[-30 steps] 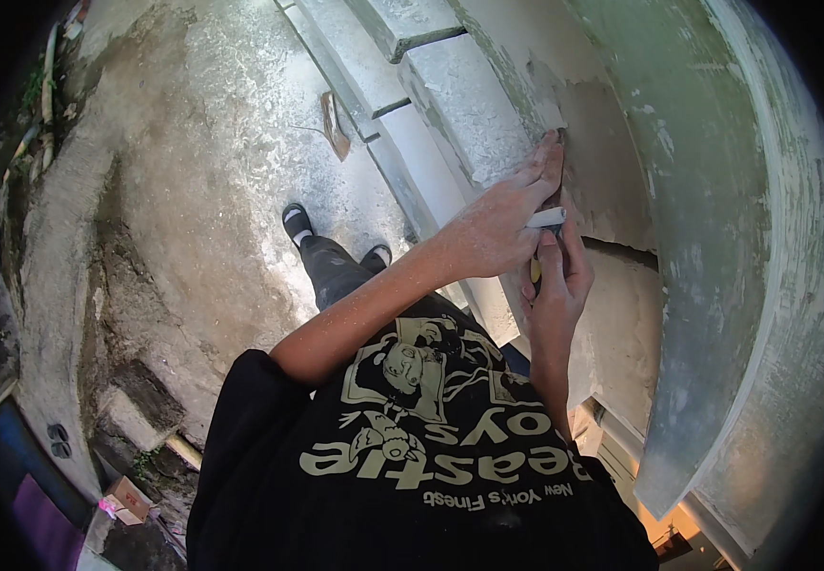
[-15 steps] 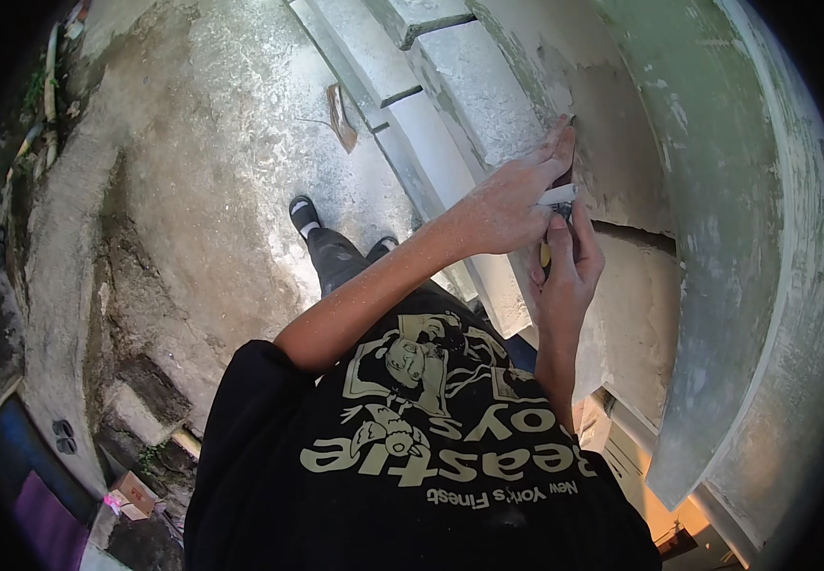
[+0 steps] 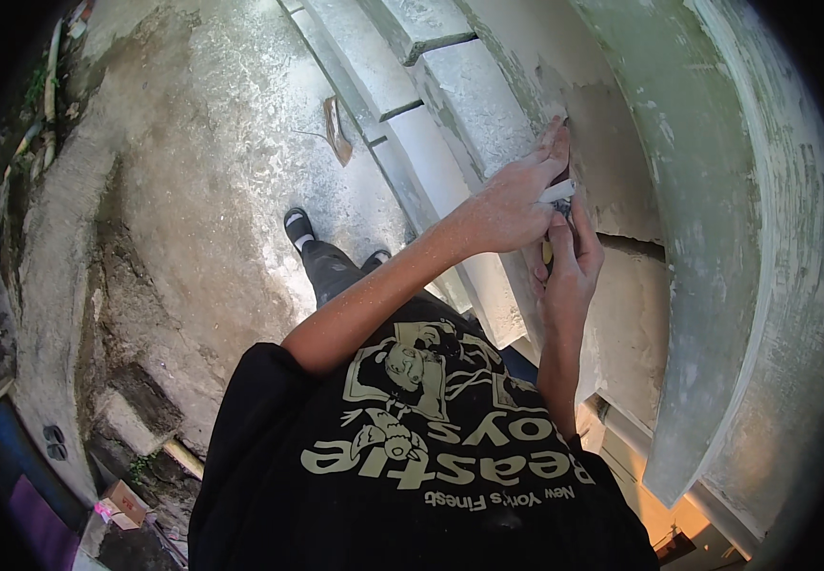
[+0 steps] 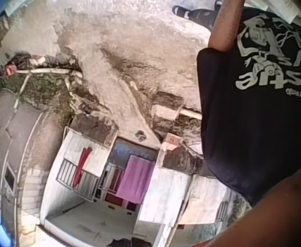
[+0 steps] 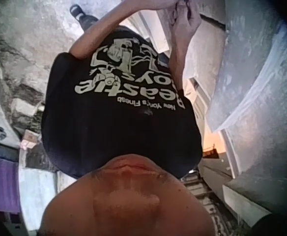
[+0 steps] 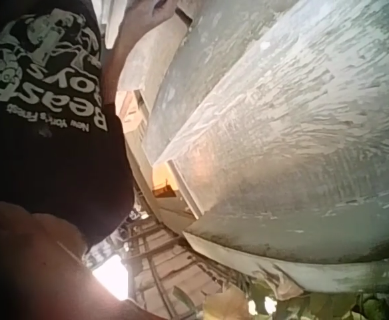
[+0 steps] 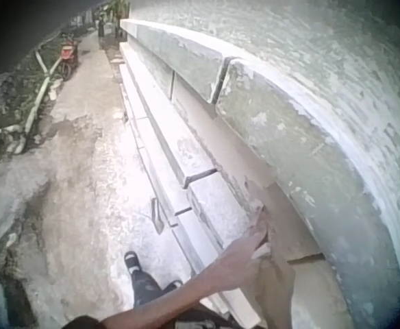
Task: Scraping and sanding a concrete ledge to prepare it for patching or painting.
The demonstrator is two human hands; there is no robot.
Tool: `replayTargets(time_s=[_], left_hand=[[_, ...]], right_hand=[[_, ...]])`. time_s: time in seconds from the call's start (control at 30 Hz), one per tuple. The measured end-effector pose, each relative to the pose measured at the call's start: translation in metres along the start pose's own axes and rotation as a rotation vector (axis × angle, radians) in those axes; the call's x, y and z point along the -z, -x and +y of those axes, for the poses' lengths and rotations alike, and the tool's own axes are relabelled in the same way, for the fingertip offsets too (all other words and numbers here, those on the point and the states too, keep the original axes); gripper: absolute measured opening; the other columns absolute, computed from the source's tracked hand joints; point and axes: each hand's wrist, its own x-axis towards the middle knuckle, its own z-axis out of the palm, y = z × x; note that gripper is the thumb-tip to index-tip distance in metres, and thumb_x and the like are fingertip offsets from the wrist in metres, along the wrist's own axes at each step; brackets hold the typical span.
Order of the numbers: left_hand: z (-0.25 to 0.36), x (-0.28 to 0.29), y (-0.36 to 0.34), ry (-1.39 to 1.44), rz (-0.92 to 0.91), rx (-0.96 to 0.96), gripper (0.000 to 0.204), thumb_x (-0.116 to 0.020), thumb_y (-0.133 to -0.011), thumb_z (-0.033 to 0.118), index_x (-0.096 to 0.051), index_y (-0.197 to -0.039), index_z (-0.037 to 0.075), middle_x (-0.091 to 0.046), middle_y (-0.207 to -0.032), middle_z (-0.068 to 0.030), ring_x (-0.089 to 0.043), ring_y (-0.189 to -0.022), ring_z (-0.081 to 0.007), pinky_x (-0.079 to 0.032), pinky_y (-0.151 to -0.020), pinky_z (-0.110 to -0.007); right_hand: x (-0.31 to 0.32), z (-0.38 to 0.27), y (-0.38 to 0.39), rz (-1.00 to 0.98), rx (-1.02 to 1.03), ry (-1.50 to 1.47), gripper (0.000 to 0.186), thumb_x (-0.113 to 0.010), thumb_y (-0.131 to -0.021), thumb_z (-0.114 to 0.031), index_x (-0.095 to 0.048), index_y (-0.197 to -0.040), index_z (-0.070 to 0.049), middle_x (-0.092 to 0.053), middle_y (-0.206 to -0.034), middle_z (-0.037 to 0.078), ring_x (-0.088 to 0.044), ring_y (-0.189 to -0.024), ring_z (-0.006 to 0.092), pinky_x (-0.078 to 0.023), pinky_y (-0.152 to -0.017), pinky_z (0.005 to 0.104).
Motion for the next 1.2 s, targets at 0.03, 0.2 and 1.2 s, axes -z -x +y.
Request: replayTargets(time_s=[0.03,0.2,1.2], left_hand=[[0.001,-0.002,0.003,-0.001,0.002,0.001,0.091,-0.056,-0.08,0.008,-0.008,-0.156,-0.007,-0.01,-0.16,-0.0351,-0.029,-0.143,-0.0498,-0.032,-0.117,-0.045],[0.001,-0.006,-0.006,0.058,0.11,0.018,0.088,-0.055,-0.079,0.004,-0.012,-0.155,-0.008,-0.012,-0.162,-0.0307,-0.017,-0.151,-0.0403,-0.02,-0.124,-0.04],[-0.004,-0.031,0.018,0.118,-0.052,0.116,0.094,-0.057,-0.08,0.001,-0.004,-0.157,-0.004,-0.002,-0.163,-0.0308,-0.017,-0.148,-0.0467,-0.025,-0.122,-0.045]], right_hand=[[0.001,-0.007,0.006,-0.025,-0.017,-0.085,0.043,-0.051,-0.101,-0.005,-0.051,-0.144,0.0,-0.052,-0.08,-0.003,-0.036,-0.056,0.001,-0.029,-0.044,0.0191],[-0.003,-0.023,-0.005,0.018,-0.128,-0.038,0.043,-0.052,-0.102,-0.006,-0.051,-0.145,0.0,-0.054,-0.08,-0.003,-0.036,-0.056,0.0011,-0.028,-0.044,0.0192],[0.011,0.016,0.016,0.024,-0.147,-0.158,0.044,-0.049,-0.102,-0.002,-0.047,-0.145,0.006,-0.057,-0.081,-0.003,-0.04,-0.057,0.0003,-0.032,-0.048,0.0178]])
